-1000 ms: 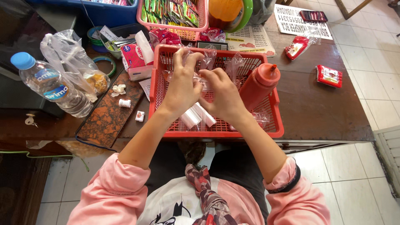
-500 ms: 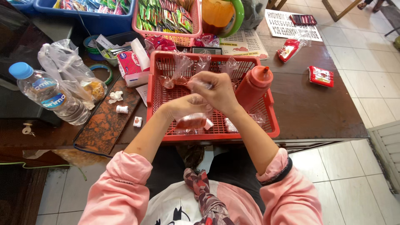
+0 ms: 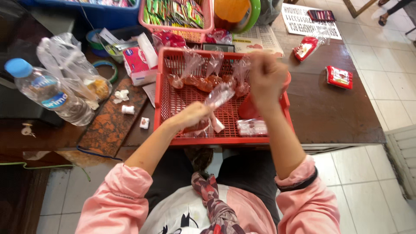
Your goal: The person fills small plastic pouches with sauce from a squeeze bottle and ties them closed. They take an empty pouch, position the tip of a red squeeze bottle inside it, squeeze to dispense sauce, and then twist and tie the top of the pouch to seal it before placing it back in a red basket.
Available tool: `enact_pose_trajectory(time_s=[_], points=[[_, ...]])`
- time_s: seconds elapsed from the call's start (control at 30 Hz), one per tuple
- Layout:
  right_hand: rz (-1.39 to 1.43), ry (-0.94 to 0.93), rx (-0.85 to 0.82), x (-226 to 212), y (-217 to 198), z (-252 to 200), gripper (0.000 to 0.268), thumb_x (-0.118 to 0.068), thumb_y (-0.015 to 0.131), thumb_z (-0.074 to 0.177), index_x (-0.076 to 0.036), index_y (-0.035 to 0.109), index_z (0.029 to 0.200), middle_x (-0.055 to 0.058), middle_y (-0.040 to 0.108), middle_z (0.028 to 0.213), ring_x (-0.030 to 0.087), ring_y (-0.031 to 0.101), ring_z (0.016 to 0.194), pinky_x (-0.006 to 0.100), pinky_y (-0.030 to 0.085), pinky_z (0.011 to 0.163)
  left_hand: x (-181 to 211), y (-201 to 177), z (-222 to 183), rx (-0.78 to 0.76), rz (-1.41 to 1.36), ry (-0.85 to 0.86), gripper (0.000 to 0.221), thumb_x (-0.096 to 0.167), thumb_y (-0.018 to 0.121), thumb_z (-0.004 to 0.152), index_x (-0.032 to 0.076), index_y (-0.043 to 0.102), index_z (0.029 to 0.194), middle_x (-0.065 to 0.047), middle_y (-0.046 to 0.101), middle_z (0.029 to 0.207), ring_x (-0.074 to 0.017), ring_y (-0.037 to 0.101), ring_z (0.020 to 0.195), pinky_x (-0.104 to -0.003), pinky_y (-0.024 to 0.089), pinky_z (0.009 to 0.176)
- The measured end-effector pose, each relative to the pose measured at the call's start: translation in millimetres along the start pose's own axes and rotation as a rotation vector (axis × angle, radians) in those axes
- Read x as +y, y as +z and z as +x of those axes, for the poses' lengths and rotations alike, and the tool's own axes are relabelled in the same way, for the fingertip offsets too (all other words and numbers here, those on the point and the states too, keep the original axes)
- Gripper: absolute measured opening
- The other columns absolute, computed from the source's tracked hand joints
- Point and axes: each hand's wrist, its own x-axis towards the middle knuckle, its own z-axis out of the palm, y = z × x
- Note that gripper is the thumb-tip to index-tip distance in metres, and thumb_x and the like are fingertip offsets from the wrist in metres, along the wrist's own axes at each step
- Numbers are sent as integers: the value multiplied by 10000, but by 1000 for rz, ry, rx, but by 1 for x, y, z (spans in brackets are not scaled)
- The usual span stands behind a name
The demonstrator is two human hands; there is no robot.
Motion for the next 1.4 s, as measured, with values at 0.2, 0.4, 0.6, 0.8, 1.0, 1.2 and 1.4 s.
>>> enact_pose_trajectory(time_s=[0.2,0.4,0.6,0.8,1.0,1.2,1.4], points=[[-234,-272,-143,-3,36,-37,289,-446,639,1009,-160,631,1050,50,592,915,259,650,830,400,527,714,-17,3,27,236,8,-4,562,454,535,948,113,714,538,18,461,445,-80,397,412,-241,339,459],[93,228,-278,19,43,-48,436,-264,763,969,-109,484,1266,52,593,829,185,647,631,287,510,553,-34,0,40,390,-71,48,542,363,559,959,138,550,467,-57,534,429,-120,484,342,-238,357,382],[543,403,-184,13,39,-29,484,-20,770,921,-144,522,1317,4,626,988,111,656,841,254,569,776,-60,-2,47,327,271,74,512,457,528,980,172,678,583,-46,560,504,-170,581,562,-343,492,624],[376,-23,-243,-17,26,-18,403,7,750,895,-143,603,1239,35,636,1079,174,587,971,300,483,890,-50,-8,45,209,-73,-72,567,415,443,1062,102,565,606,21,408,449,-90,373,369,-240,313,389],[-450,-730,-581,5,45,-57,701,-714,428,969,-173,582,1388,63,618,1058,247,578,1009,404,369,1004,-48,-21,36,184,-162,-45,416,322,540,984,31,639,704,-52,489,460,-102,458,319,-215,330,290],[-678,-779,-518,50,34,-84,410,-545,412,1015,-183,520,1175,-24,502,758,174,559,684,316,408,725,-14,-38,-2,49,-87,67,263,239,575,990,25,625,846,-76,550,641,-123,514,446,-236,400,300],[-518,-515,-570,55,39,-93,285,-367,529,1044,-204,527,810,-25,548,659,189,618,689,329,434,724,-58,-53,21,394,914,453,153,221,777,854,120,669,815,-89,556,1073,-318,556,981,-440,476,824]])
